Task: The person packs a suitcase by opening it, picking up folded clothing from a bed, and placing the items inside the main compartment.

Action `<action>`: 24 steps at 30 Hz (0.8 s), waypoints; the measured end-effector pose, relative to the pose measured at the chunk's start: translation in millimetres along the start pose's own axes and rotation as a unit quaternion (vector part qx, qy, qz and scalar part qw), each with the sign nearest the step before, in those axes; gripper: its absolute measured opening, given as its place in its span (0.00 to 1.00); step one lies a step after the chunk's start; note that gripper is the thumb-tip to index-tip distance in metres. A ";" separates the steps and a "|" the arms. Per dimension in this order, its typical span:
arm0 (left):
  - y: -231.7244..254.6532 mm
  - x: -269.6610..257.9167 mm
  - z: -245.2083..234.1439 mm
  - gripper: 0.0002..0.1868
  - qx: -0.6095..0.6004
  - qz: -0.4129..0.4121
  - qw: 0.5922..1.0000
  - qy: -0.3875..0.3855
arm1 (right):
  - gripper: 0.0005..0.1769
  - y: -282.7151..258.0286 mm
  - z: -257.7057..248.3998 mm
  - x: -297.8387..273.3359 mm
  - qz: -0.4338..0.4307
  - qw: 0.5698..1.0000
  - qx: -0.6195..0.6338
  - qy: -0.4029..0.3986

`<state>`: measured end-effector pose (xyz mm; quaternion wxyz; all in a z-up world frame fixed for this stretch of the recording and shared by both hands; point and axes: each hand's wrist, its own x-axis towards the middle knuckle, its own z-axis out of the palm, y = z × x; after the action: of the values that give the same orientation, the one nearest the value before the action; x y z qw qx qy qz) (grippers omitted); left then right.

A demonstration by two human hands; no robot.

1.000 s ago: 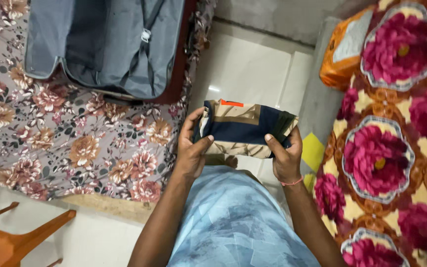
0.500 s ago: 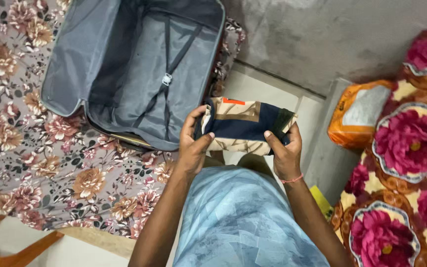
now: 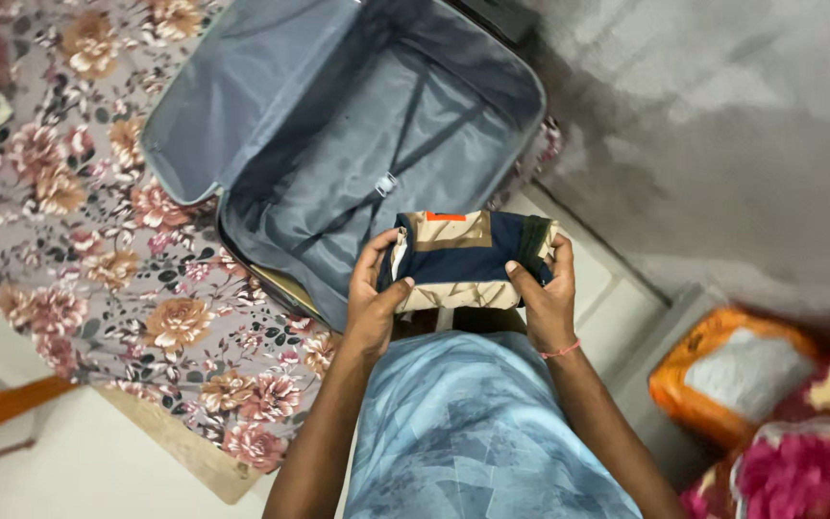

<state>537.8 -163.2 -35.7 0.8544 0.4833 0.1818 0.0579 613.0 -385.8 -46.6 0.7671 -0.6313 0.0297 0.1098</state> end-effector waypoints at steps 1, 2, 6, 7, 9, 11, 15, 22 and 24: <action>0.8 8.2 0.4 0.36 -0.003 0.003 1.000 0.017 | 0.31 0.7 2.8 18.2 0.007 1.000 -0.013 -0.011; 1.7 15.1 1.2 0.36 -0.002 0.005 0.999 0.042 | 0.33 2.3 6.2 33.6 0.018 0.999 -0.024 -0.022; 3.8 52.3 11.2 0.36 0.010 0.009 0.992 0.127 | 0.34 2.1 14.0 103.0 0.025 0.989 -0.088 -0.113; 3.3 61.1 13.1 0.36 0.014 0.010 0.989 0.144 | 0.33 3.3 15.3 119.1 0.054 0.986 -0.095 -0.128; -0.1 79.1 18.7 0.36 0.036 0.003 0.984 0.173 | 0.32 3.0 13.6 152.0 0.069 0.977 -0.119 -0.163; -9.3 97.2 21.8 0.36 0.057 -0.010 0.976 0.210 | 0.33 8.0 14.3 183.1 0.052 0.966 -0.144 -0.211; -37.8 138.5 13.0 0.34 0.106 -0.037 0.961 0.253 | 0.34 24.7 15.7 234.8 0.141 0.953 -0.148 -0.226; -77.3 221.7 -27.0 0.33 0.274 0.075 0.941 0.183 | 0.35 68.1 11.0 303.5 0.225 0.931 -0.170 -0.232; -75.4 247.9 -38.9 0.32 0.333 0.080 0.922 0.179 | 0.32 80.8 8.9 319.2 0.259 0.928 -0.161 -0.215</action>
<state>747.5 -103.5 -180.9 0.5901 0.7345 0.3008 0.1475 906.5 -320.9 -181.4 0.5876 -0.6783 0.0089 0.4412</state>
